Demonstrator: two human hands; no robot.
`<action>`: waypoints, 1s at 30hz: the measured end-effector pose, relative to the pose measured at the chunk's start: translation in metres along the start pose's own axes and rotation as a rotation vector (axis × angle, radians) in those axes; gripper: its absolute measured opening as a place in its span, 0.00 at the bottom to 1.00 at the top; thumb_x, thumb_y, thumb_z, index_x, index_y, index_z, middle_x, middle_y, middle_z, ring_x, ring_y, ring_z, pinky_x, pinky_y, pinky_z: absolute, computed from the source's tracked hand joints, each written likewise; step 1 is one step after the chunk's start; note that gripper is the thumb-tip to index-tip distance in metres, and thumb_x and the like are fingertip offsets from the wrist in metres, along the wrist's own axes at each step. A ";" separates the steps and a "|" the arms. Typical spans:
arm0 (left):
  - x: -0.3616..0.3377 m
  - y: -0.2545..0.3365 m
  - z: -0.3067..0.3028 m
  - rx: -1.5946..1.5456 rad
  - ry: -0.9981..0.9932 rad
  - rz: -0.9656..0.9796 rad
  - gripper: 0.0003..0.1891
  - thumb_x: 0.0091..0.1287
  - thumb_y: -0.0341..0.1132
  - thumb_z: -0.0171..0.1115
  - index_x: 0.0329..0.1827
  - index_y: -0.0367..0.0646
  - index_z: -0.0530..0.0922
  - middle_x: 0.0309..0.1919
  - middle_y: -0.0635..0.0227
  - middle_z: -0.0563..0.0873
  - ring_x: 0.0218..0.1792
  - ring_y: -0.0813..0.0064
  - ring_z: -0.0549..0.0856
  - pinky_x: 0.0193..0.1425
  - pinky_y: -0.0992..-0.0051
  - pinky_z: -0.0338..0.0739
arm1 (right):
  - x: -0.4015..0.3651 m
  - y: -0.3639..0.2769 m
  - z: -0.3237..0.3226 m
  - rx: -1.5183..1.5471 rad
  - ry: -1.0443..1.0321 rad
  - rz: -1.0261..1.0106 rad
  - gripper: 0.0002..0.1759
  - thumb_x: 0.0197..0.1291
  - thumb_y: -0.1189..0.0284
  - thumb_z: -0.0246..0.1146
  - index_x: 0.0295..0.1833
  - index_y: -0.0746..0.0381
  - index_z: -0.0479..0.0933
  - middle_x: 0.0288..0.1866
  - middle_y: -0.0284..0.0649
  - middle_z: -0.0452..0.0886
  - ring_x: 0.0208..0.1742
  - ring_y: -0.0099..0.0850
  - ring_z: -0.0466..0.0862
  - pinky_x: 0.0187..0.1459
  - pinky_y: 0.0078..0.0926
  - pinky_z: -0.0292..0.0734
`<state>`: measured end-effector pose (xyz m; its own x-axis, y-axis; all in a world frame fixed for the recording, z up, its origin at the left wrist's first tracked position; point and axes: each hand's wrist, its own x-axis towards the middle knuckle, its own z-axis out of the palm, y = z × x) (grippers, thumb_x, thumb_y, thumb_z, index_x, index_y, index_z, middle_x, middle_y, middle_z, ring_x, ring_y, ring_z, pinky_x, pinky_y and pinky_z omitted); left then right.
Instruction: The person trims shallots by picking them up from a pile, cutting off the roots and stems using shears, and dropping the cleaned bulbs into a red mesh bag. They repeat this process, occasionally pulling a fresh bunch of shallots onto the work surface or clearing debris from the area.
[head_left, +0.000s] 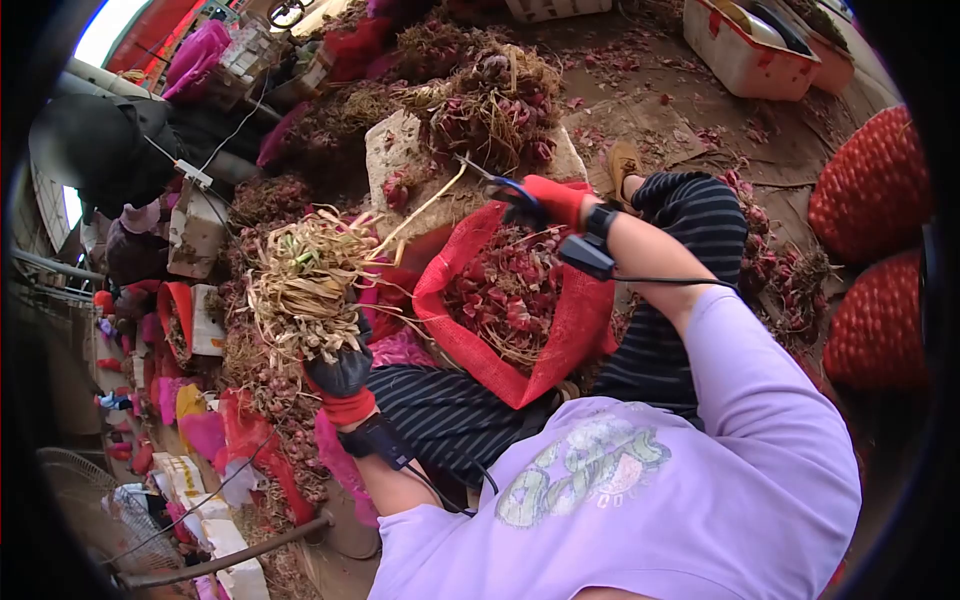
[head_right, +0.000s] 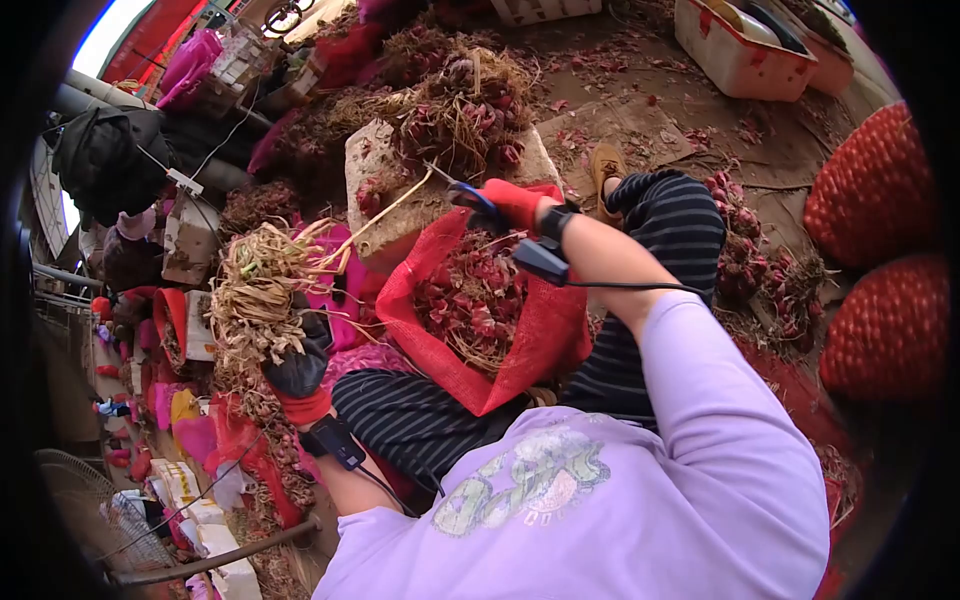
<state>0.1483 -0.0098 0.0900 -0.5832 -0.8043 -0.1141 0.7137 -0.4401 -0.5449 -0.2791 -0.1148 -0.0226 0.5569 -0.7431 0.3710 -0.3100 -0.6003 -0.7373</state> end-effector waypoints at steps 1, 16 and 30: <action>-0.001 0.000 0.001 0.058 -0.025 -0.003 0.22 0.64 0.38 0.54 0.59 0.39 0.69 0.51 0.57 0.77 0.51 0.61 0.76 0.54 0.66 0.73 | -0.015 -0.004 -0.009 0.250 -0.030 0.255 0.24 0.53 0.69 0.62 0.58 0.54 0.71 0.25 0.37 0.81 0.21 0.30 0.78 0.23 0.25 0.71; 0.062 -0.088 0.035 0.830 -0.354 -0.084 0.29 0.61 0.38 0.59 0.66 0.42 0.64 0.48 0.66 0.75 0.49 0.71 0.73 0.54 0.74 0.71 | -0.109 -0.090 -0.032 -0.168 -0.286 0.322 0.21 0.47 0.65 0.67 0.48 0.58 0.74 0.38 0.40 0.81 0.40 0.37 0.81 0.45 0.32 0.75; 0.145 -0.093 -0.114 1.964 -0.272 0.268 0.22 0.63 0.36 0.57 0.60 0.42 0.69 0.52 0.59 0.76 0.43 0.70 0.78 0.45 0.75 0.75 | -0.172 -0.103 -0.050 -0.623 -0.493 0.132 0.20 0.40 0.62 0.68 0.40 0.56 0.73 0.33 0.38 0.78 0.36 0.40 0.80 0.38 0.37 0.74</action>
<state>-0.0471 -0.0401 0.0300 -0.4806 -0.8570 0.1859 0.2387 0.0761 0.9681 -0.3811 0.0599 0.0178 0.7167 -0.6907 -0.0966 -0.6888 -0.6794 -0.2530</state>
